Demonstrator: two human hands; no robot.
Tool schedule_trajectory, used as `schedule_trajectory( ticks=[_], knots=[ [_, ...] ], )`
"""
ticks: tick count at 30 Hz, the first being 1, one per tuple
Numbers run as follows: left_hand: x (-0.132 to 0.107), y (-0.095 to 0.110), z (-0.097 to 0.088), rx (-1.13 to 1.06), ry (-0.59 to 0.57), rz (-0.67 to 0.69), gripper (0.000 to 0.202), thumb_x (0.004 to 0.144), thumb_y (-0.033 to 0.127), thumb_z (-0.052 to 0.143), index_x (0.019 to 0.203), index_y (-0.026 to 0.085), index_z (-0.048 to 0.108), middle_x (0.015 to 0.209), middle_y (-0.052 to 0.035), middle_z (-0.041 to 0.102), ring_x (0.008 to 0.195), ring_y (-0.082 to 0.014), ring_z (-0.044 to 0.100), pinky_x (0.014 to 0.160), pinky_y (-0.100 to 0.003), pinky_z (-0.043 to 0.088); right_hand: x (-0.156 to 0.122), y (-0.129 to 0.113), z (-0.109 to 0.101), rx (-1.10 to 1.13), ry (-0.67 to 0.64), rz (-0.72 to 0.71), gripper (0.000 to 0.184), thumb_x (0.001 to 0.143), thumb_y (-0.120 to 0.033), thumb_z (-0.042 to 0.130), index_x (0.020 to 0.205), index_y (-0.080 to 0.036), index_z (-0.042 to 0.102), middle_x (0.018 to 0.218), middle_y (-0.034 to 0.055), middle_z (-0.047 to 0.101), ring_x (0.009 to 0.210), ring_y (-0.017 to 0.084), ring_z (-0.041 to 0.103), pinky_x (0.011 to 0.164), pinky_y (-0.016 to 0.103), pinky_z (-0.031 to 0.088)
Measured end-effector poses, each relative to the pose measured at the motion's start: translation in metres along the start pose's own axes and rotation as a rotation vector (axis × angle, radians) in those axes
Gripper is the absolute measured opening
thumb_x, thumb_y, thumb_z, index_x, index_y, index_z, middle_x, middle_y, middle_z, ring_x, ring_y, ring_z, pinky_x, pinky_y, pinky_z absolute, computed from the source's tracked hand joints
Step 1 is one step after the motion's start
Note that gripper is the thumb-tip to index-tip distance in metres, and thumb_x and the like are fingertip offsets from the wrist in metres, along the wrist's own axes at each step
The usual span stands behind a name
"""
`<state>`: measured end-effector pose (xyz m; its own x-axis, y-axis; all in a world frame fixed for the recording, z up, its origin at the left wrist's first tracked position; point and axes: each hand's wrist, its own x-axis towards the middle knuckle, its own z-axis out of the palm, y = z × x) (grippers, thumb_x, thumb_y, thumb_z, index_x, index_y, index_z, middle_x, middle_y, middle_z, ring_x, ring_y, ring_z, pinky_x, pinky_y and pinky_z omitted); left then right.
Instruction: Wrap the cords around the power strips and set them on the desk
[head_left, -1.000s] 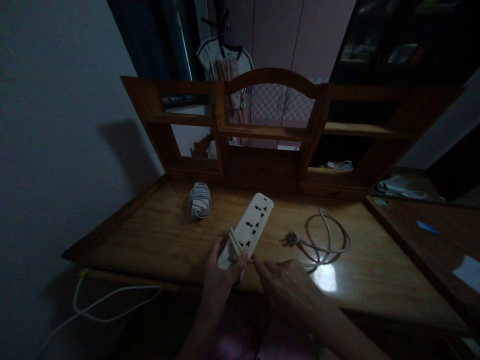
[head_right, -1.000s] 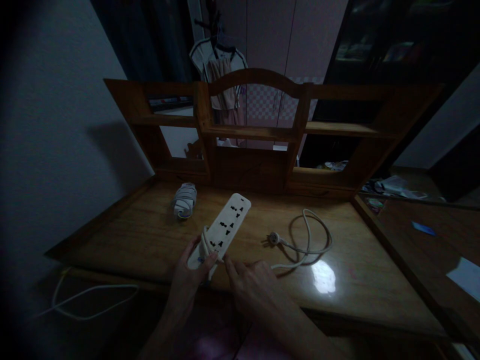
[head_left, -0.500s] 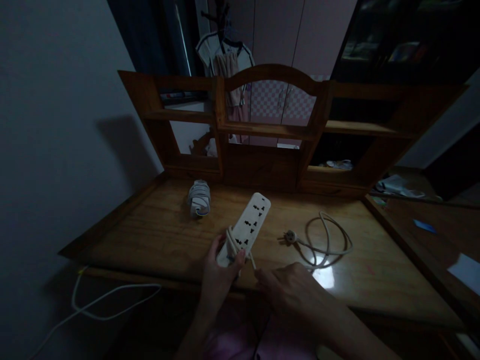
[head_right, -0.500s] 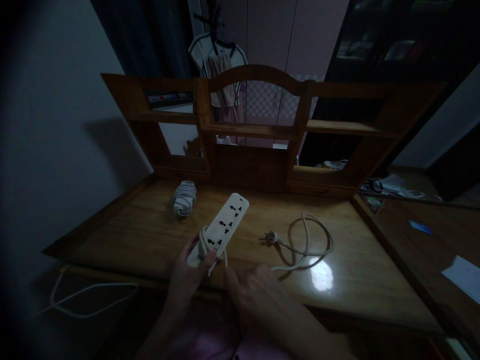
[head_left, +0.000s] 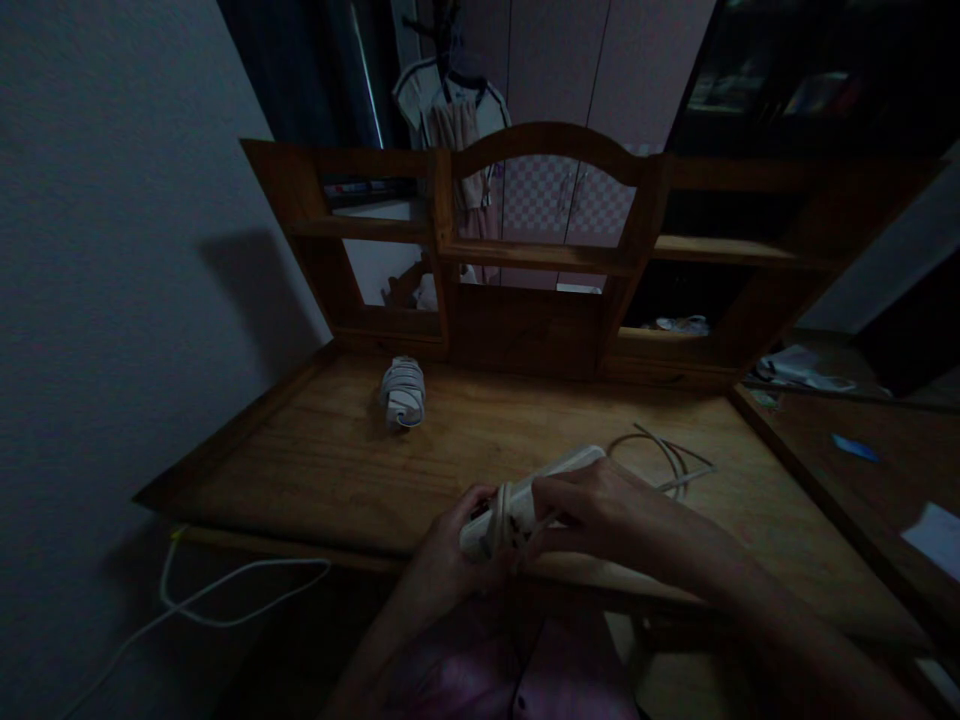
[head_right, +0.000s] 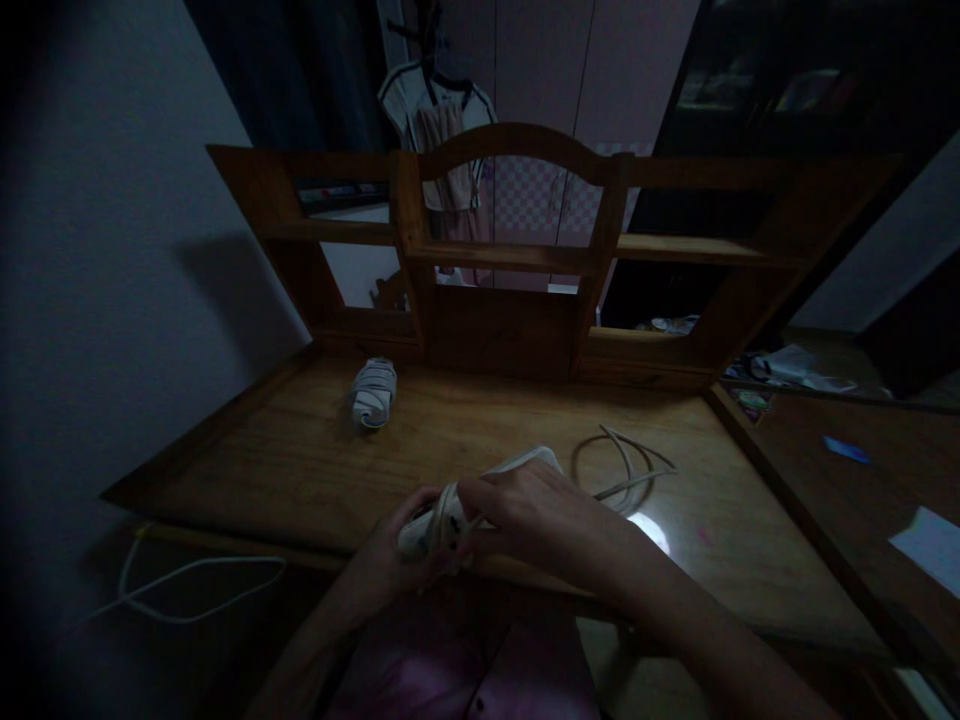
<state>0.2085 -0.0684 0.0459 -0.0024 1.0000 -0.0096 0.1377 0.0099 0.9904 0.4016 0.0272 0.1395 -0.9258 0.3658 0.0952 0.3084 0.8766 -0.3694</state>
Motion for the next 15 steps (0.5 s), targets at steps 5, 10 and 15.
schedule_trajectory(
  ticks=[5,10,15],
  knots=[
    [-0.007,0.014,0.002,-0.120,-0.126,-0.027,0.057,0.066,0.020,0.080,0.119,0.023,0.057,0.113,-0.0036,0.066,0.103,-0.0232,0.062,0.083,-0.027,0.048,0.018,0.004,-0.008,-0.029,-0.009,0.042,0.037,0.072,-0.040,0.084,0.079,-0.018,0.054,0.069,-0.0063,0.057,0.056,0.007,0.047,0.050,0.022,0.020],
    [-0.012,0.014,0.007,-0.103,-0.006,-0.038,0.051,0.068,0.030,0.082,0.110,0.022,0.056,0.103,-0.0018,0.066,0.095,-0.0199,0.062,0.077,-0.024,0.048,0.030,0.010,-0.005,-0.054,0.023,0.045,0.045,0.068,-0.050,0.084,0.076,-0.018,0.053,0.069,-0.0046,0.058,0.057,0.008,0.047,0.051,0.023,0.018],
    [-0.015,0.000,0.018,-0.085,0.105,-0.020,0.035,0.077,0.032,0.072,0.105,0.021,0.055,0.097,-0.0019,0.063,0.089,-0.0178,0.060,0.074,-0.023,0.048,0.035,0.016,-0.012,0.056,-0.023,0.025,0.036,0.077,-0.045,0.078,0.074,-0.017,0.056,0.064,-0.0057,0.055,0.057,0.007,0.049,0.051,0.021,0.024]
  ],
)
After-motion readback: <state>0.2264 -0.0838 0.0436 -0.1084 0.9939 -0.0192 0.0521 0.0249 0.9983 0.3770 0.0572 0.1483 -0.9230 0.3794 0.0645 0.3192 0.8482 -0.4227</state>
